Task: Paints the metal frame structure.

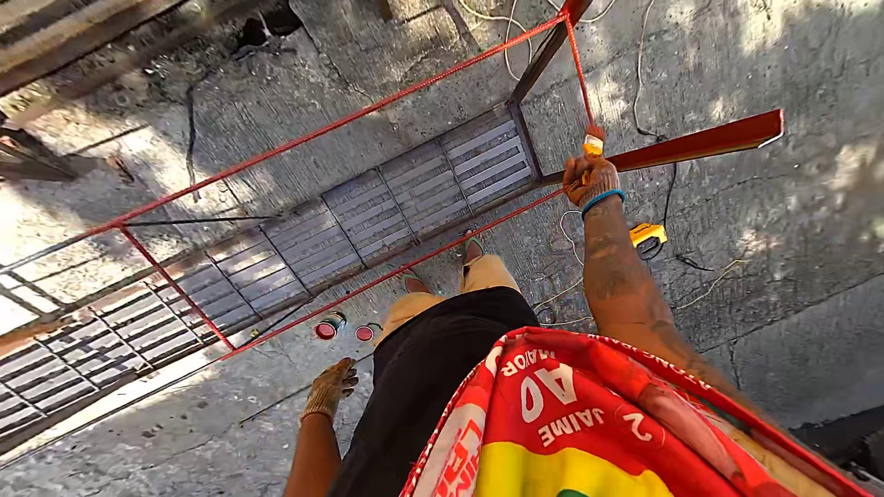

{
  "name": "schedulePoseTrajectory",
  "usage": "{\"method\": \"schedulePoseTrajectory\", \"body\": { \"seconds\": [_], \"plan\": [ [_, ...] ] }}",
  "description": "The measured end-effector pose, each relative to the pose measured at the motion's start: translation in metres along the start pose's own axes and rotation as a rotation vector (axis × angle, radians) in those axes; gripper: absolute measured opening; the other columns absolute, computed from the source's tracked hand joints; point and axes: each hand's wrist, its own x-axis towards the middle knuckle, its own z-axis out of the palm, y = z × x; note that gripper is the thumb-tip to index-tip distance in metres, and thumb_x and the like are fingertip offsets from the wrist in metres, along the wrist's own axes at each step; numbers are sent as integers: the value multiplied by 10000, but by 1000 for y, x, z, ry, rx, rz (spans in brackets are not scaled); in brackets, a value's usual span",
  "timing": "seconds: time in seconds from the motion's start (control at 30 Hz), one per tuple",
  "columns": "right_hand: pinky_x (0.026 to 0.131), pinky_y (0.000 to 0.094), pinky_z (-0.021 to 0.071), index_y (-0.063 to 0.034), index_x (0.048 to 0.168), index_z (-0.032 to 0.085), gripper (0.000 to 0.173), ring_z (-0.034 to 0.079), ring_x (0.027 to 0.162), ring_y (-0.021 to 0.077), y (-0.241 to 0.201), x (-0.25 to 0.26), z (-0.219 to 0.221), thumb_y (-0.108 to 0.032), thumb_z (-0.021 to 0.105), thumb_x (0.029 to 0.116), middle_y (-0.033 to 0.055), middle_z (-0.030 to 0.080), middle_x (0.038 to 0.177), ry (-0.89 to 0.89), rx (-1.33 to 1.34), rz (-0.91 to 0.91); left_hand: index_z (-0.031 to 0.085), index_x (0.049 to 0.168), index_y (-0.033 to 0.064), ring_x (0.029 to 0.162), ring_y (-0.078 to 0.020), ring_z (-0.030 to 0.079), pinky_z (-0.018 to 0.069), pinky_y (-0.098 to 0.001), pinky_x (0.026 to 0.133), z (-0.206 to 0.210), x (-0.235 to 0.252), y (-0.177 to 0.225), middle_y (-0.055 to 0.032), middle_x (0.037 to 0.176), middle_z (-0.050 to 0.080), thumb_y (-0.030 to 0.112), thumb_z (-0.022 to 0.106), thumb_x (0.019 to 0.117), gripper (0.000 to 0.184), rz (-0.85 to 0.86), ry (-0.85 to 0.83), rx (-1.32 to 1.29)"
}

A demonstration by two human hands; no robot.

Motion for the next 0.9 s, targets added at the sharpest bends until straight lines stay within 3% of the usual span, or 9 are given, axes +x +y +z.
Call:
{"method": "schedulePoseTrajectory", "body": {
  "seconds": [0.07, 0.17, 0.27, 0.37, 0.47, 0.53, 0.63, 0.77, 0.9],
  "plan": [
    [644, 285, 590, -141, 1136, 540, 107, 589, 611, 103, -21, -27, 12, -195, 491, 1058, 5, 570, 796, -20, -487, -51, 623, 1322, 71, 933, -184, 673, 537, -406, 829, 12, 15, -15, -126, 1185, 690, 395, 465, 1090, 429, -17, -50, -30],
    [670, 325, 565, -172, 1411, 602, 427, 623, 702, 123, -64, -54, 55, -190, 587, 985, 30, 688, 998, -66, -1446, -228, 629, 1318, 76, 917, -202, 681, 548, -425, 799, 39, 46, -58, -132, 1162, 698, 411, 472, 1082, 439, -35, -115, -155],
    [900, 624, 538, -143, 1297, 702, 333, 696, 1024, 368, -97, -59, 111, -206, 613, 983, 198, 710, 1172, -181, -2409, -358, 621, 1328, 86, 930, -216, 681, 546, -441, 802, 82, 39, -77, -137, 1173, 694, 415, 455, 1084, 443, -105, -116, -302],
    [920, 762, 446, 11, 1107, 732, 228, 625, 1121, 529, -102, -19, 137, -157, 649, 977, 329, 674, 1118, -322, -3134, -160, 585, 1385, 72, 1025, -258, 676, 537, -476, 876, 142, -6, -79, -170, 1250, 671, 407, 422, 1100, 469, -183, -121, -351],
    [920, 733, 448, 134, 967, 690, 250, 614, 1124, 530, -93, 41, 124, -114, 695, 939, 359, 653, 1105, -310, -3401, 115, 530, 1435, 14, 1189, -369, 628, 507, -560, 994, 213, -34, -99, -253, 1341, 611, 326, 477, 1095, 464, -179, -49, -227],
    [926, 753, 450, 150, 991, 678, 288, 610, 1142, 540, -89, 76, 105, -130, 702, 928, 372, 645, 1138, -291, -3405, 99, 526, 1423, -49, 1306, -406, 561, 433, -559, 1104, 261, -45, -112, -290, 1390, 578, 286, 524, 1073, 485, -174, 11, -5],
    [966, 763, 428, 139, 1074, 683, 311, 582, 1210, 545, -74, 97, 91, -157, 655, 981, 370, 633, 1215, -407, -3433, 143, 461, 1456, -88, 1436, -413, 429, 314, -534, 1187, 274, -100, -97, -301, 1501, 476, 244, 394, 1128, 471, -298, -338, 164],
    [945, 715, 465, 142, 1053, 674, 290, 611, 1178, 508, -56, 99, 76, -132, 671, 961, 351, 642, 1189, -390, -3529, 384, 613, 1345, -8, 1230, -352, 617, 469, -542, 1046, 303, -111, -114, -238, 1315, 643, 273, 463, 1102, 400, -359, -202, -106],
    [964, 626, 475, 164, 1033, 656, 272, 632, 1136, 461, -69, 88, 89, -104, 652, 984, 331, 649, 1144, -531, -3583, 662, 525, 1445, 78, 1055, -274, 648, 512, -499, 878, 261, -91, -71, -184, 1337, 620, 384, 447, 1099, 469, -487, -162, -518]
  ]
}}
